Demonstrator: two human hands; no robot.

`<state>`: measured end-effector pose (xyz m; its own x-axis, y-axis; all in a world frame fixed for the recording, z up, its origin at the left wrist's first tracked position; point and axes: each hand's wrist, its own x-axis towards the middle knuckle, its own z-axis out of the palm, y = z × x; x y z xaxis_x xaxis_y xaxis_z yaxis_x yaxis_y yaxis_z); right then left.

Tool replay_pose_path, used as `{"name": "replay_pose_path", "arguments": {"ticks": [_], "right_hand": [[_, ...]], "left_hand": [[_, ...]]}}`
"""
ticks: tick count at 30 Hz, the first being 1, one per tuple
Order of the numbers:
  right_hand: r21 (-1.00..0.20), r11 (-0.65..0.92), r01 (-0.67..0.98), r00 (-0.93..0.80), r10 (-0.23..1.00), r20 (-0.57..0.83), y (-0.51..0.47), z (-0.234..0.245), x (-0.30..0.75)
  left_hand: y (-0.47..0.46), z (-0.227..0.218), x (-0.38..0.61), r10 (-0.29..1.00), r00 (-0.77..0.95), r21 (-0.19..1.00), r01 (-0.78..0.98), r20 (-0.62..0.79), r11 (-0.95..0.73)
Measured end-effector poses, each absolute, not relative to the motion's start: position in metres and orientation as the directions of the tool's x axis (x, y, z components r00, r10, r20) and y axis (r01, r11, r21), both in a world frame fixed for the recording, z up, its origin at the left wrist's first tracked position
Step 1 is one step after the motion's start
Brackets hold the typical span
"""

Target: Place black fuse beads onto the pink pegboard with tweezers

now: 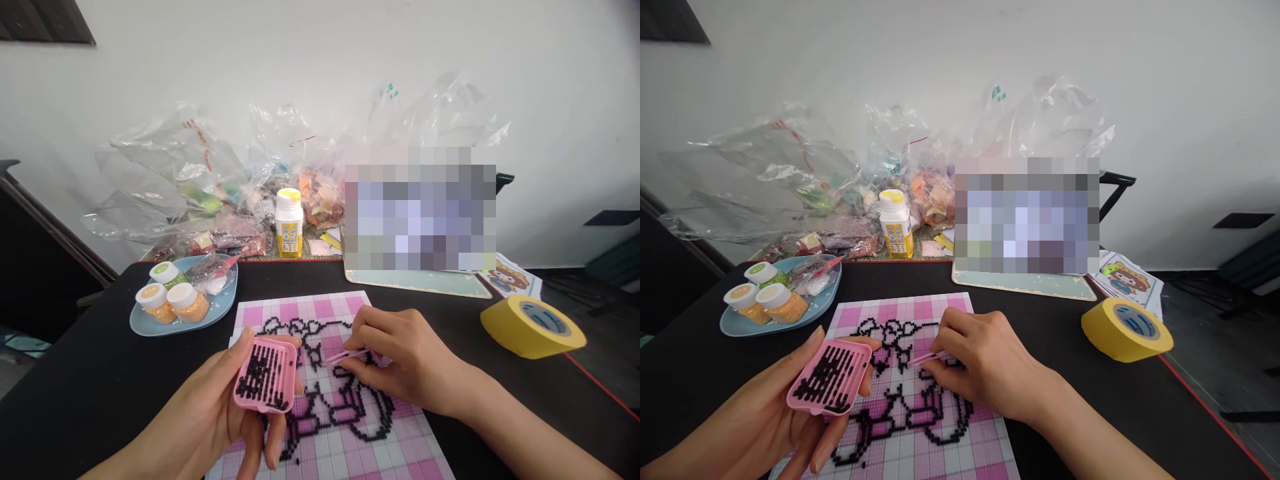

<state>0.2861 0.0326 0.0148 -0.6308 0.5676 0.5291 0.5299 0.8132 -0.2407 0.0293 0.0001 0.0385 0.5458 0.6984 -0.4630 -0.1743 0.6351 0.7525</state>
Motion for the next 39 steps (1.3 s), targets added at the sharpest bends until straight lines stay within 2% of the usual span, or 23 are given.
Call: {"name": "replay_pose_path", "arguments": {"ticks": [15, 22, 39], "right_hand": [[-0.239, 0.817, 0.524, -0.644, 0.564, 0.517, 0.0327, 0.0137, 0.2855], [-0.234, 0.819, 0.523, -0.648, 0.561, 0.514, 0.0329, 0.0138, 0.2855], [-0.230, 0.821, 0.523, -0.657, 0.560, 0.505, 0.0325, 0.0149, 0.2866]], "left_hand": [[0.0000, 0.0353, 0.0258, 0.689, 0.596, 0.702, -0.274, -0.412, 0.657], [0.0012, 0.0366, 0.0293, 0.696, 0.571, 0.738, -0.217, -0.435, 0.639], [0.0007, 0.0362, 0.0275, 0.695, 0.591, 0.715, -0.267, -0.408, 0.647]]}}
